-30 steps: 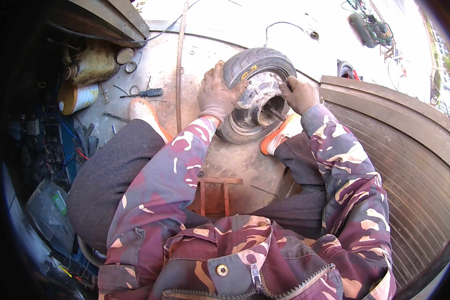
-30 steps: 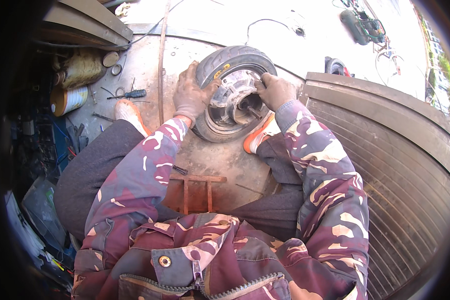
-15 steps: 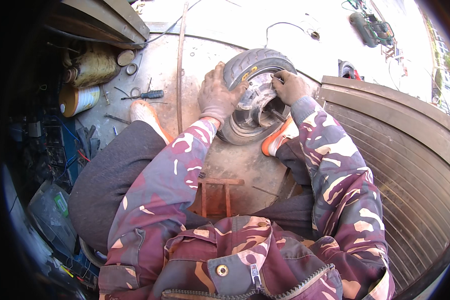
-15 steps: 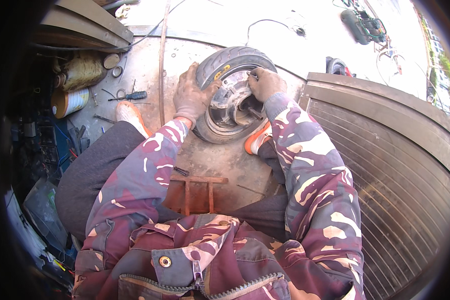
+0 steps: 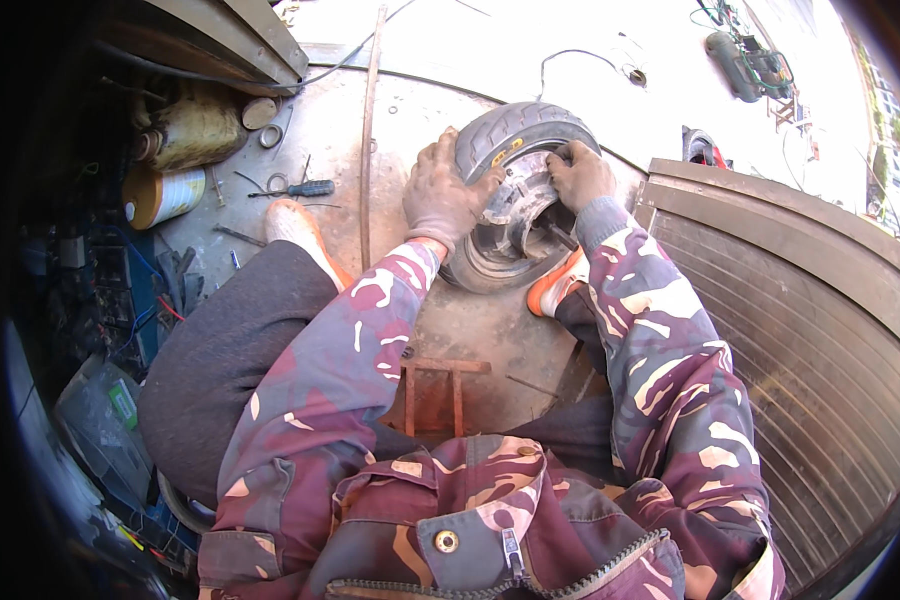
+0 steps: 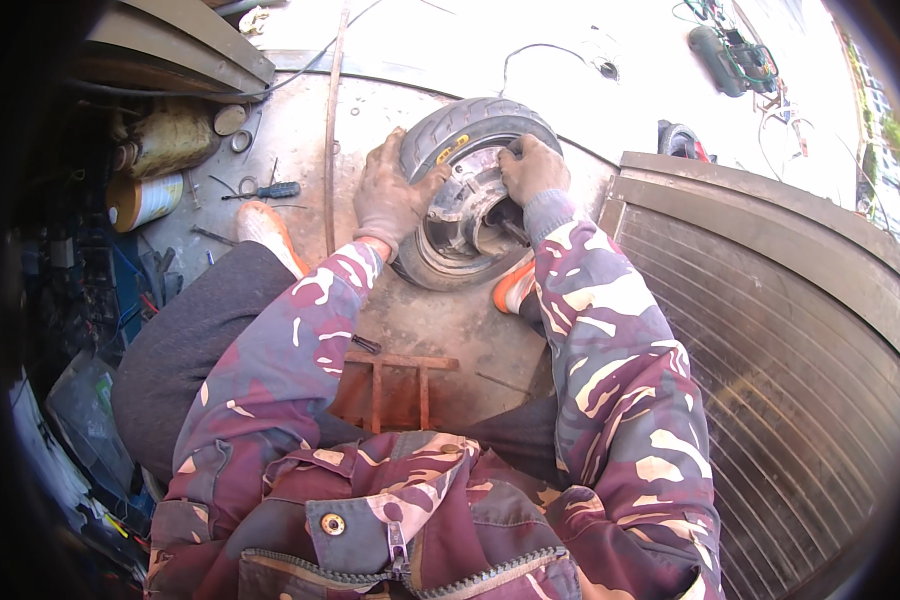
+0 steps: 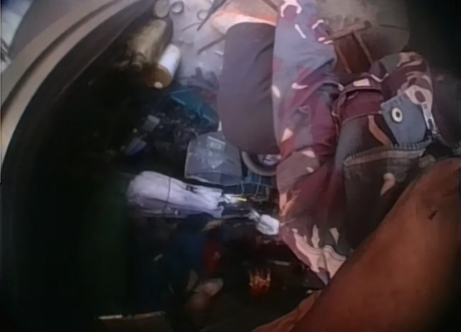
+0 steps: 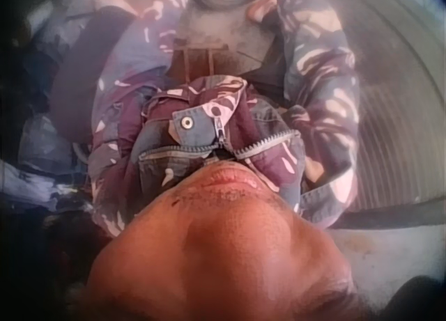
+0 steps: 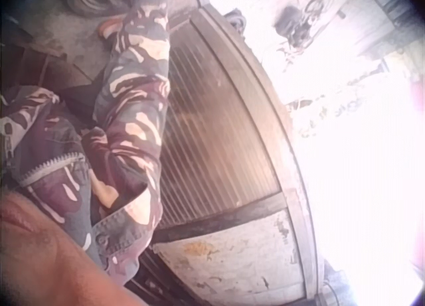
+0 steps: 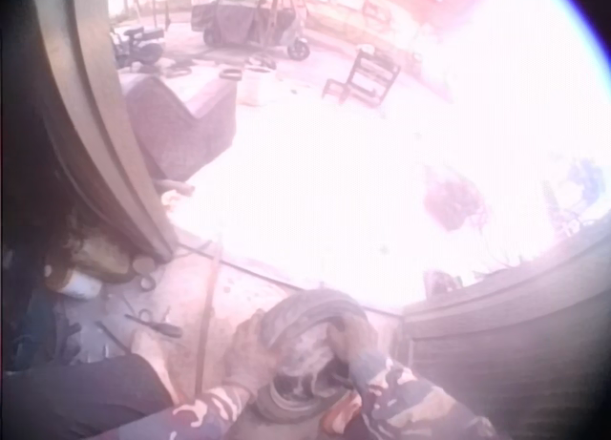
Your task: The person sits on the floor and uses a metal rod to pry and adjust the tire bead on a motorcycle wheel. They repeatedly rotate the wheel and work around the rim to seat the tire.
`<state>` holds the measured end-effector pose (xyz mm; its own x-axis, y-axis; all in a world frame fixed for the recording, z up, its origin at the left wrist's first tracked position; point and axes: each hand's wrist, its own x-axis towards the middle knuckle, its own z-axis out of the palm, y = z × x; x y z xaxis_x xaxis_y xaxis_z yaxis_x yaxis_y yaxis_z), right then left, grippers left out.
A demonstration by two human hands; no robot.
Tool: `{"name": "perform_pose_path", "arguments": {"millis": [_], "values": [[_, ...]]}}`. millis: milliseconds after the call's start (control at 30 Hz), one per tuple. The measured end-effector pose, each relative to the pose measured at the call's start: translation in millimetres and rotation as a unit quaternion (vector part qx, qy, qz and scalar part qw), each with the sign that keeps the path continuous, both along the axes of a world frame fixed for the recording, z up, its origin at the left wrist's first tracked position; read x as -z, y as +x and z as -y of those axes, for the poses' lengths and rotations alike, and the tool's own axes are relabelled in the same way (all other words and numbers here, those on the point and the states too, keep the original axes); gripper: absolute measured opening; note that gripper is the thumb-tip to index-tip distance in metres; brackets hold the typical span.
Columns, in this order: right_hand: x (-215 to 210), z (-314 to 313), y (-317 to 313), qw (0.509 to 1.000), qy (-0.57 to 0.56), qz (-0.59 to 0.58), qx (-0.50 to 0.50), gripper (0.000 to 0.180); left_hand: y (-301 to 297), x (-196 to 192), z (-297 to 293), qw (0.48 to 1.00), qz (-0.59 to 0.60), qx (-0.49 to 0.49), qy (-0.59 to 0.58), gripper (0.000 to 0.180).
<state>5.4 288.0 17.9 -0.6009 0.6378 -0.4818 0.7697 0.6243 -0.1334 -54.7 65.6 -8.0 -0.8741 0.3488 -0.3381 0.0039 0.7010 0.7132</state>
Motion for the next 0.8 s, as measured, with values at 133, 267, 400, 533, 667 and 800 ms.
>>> {"name": "perform_pose_path", "arguments": {"millis": [133,267,400,533,667,800], "values": [[12,-4,5,0.999,-0.025,-0.033,0.028,0.035,2,1,2,1.000,-0.001,0.000,0.006,0.096],[15,-10,5,0.996,-0.061,-0.036,0.051,0.036,2,1,1,1.000,0.002,-0.001,0.004,0.095],[11,-9,5,0.998,-0.043,-0.019,0.042,0.038,0,0,-1,1.000,-0.001,-0.001,-0.002,0.094],[9,-4,2,0.999,0.002,0.004,0.038,0.039,1,0,-3,1.000,-0.003,-0.001,-0.003,0.093],[11,-7,2,0.999,-0.014,0.014,0.041,0.039,1,0,-5,1.000,-0.004,-0.002,-0.002,0.093],[15,-23,15,0.999,-0.033,-0.017,0.033,0.039,1,1,-5,1.000,-0.009,-0.006,0.000,0.093]]}}
